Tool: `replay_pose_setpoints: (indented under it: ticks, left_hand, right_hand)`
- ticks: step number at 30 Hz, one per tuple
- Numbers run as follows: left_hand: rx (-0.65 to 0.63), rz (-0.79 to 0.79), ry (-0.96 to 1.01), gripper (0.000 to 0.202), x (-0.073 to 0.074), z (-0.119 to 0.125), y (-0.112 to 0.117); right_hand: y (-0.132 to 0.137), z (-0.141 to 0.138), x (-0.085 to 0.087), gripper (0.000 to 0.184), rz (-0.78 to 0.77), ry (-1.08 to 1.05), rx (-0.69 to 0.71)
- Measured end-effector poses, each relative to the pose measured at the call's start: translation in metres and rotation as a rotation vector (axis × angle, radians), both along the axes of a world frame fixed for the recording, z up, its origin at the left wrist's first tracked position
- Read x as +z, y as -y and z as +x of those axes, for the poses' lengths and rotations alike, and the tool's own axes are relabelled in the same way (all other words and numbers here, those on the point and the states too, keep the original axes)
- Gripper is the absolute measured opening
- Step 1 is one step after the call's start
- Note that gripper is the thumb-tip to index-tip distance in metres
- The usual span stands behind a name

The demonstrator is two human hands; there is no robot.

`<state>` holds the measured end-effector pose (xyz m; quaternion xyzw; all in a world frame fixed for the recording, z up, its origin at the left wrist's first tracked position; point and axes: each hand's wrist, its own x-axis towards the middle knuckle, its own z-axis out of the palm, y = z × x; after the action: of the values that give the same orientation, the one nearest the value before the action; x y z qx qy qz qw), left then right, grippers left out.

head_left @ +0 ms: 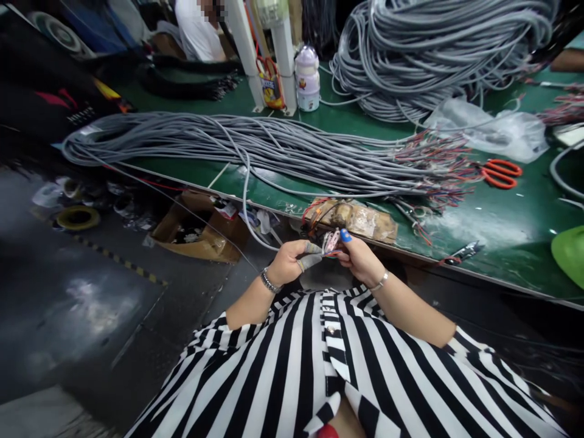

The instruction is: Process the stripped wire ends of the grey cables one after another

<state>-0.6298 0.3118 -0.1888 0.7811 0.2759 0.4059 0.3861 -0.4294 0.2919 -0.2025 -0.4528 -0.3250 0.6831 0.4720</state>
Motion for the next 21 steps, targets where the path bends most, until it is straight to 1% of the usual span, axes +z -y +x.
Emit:
replay_pose_setpoints:
  ticks: [3,5,9,12,17,21]
  left_hand:
    - [0.014,-0.087,-0.011,0.026,-0.003,0.002,-0.003]
    - [0.016,-0.121,-0.017,0.028,-0.006,0.002,-0.004]
    - [0.010,-0.133,-0.031,0.026,-0.012,0.003,-0.005]
    - [-0.006,-0.126,-0.029,0.025,-0.015,0.004,-0.006]
    - [-0.034,-0.155,-0.055,0.027,-0.017,0.007,-0.007]
    - [-0.063,-0.184,-0.097,0.030,-0.021,0.009,-0.007]
  right_hand:
    - [-0.006,-0.004,0.003,0.058,-0.021,-0.035,-0.045]
    - [-0.007,-0.005,0.004,0.059,-0.016,-0.021,-0.048]
    - [-0.006,-0.005,0.006,0.061,-0.006,0.063,-0.036]
    - [-0.006,-0.006,0.005,0.060,0.005,0.049,-0.048]
    - [-0.009,-0.007,-0.003,0.059,0.047,0.071,-0.092]
    - [-0.009,-0.008,-0.002,0.059,0.100,0.044,-0.086]
